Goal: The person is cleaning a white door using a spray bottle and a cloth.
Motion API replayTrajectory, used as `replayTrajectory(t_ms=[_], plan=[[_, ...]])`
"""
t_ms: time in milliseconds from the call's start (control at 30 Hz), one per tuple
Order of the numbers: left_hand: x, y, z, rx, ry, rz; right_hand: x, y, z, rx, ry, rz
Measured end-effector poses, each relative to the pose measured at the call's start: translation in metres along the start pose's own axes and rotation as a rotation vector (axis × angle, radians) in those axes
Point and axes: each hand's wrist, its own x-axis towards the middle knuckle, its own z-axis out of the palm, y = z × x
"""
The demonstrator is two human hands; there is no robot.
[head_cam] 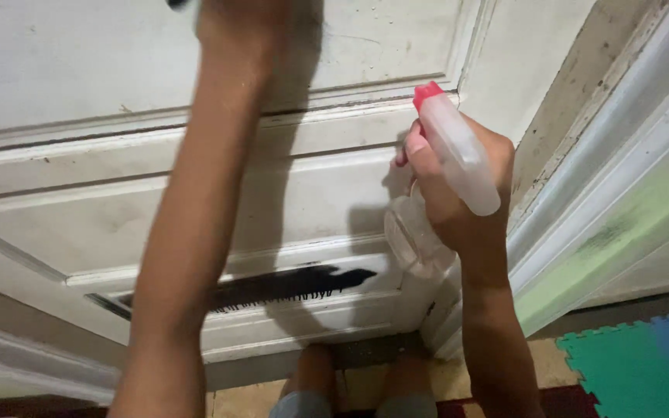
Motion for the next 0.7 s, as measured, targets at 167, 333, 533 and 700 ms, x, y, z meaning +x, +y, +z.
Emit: replayTrajectory(t_ms=[167, 333, 533, 700], plan=[[0.001, 0.079, -0.042, -0.209, 0.206, -0.028, -0.001, -0.009, 0.006, 0.063, 0.023, 0.104], [0.021, 0.057, -0.022, -0.188, 0.166, 0.027, -0.004, -0.013, 0.002, 0.027, 0.021, 0.048], [0.009, 0.088, -0.025, -0.158, 0.202, 0.003, -0.001, -0.029, -0.008, -0.006, 0.064, 0.067], [0.006, 0.066, -0.014, -0.217, 0.051, 0.178, -0.012, -0.014, -0.016, 0.015, 0.032, 0.008]])
